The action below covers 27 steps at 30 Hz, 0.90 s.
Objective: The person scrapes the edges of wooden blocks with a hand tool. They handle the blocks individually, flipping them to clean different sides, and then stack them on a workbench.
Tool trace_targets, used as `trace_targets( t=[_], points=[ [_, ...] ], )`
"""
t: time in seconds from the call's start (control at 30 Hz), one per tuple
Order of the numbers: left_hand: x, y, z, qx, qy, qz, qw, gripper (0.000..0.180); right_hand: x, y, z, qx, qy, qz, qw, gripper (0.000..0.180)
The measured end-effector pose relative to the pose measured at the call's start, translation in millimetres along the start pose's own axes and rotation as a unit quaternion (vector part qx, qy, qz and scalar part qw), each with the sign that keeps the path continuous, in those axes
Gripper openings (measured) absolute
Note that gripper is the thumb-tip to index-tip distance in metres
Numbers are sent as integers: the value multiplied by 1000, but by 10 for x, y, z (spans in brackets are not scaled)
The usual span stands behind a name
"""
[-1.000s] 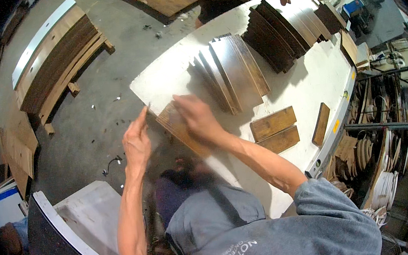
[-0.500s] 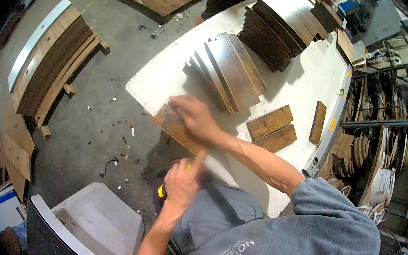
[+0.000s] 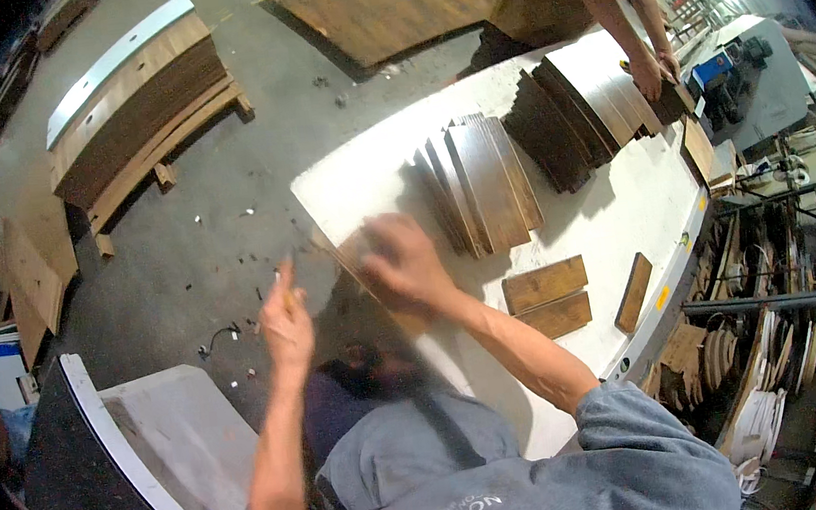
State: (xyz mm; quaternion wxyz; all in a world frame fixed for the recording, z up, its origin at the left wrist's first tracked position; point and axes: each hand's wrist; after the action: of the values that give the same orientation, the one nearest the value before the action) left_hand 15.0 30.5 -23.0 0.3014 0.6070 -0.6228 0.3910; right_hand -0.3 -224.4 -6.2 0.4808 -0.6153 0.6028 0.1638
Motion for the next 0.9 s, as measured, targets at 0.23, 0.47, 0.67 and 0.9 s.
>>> trace_targets(
  t=[0.23,0.47,0.67,0.9],
  points=[
    [-122,1488,-46,-47,118,-327,937,58,-409,362,-39,-113,224,-8,968,85],
    [-270,1263,-304,4,107,-231,967,53,-491,106,-266,-123,-121,245,954,46],
    [-22,1037,-229,-21,94,-183,978,53,-197,138,-246,-77,149,111,980,39],
    [243,336,47,5,6,105,994,55,203,-68,15,30,-34,47,998,45]
  ],
)
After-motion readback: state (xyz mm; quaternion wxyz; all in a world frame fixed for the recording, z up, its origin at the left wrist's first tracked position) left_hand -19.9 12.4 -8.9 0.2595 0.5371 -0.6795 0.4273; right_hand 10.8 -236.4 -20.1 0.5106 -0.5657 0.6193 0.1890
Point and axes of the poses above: each hand's wrist, its own y-axis away from the middle knuckle, its own z-axis out of the palm, x = y × z, and after that the axes turned 11 degrees about x, right-handed
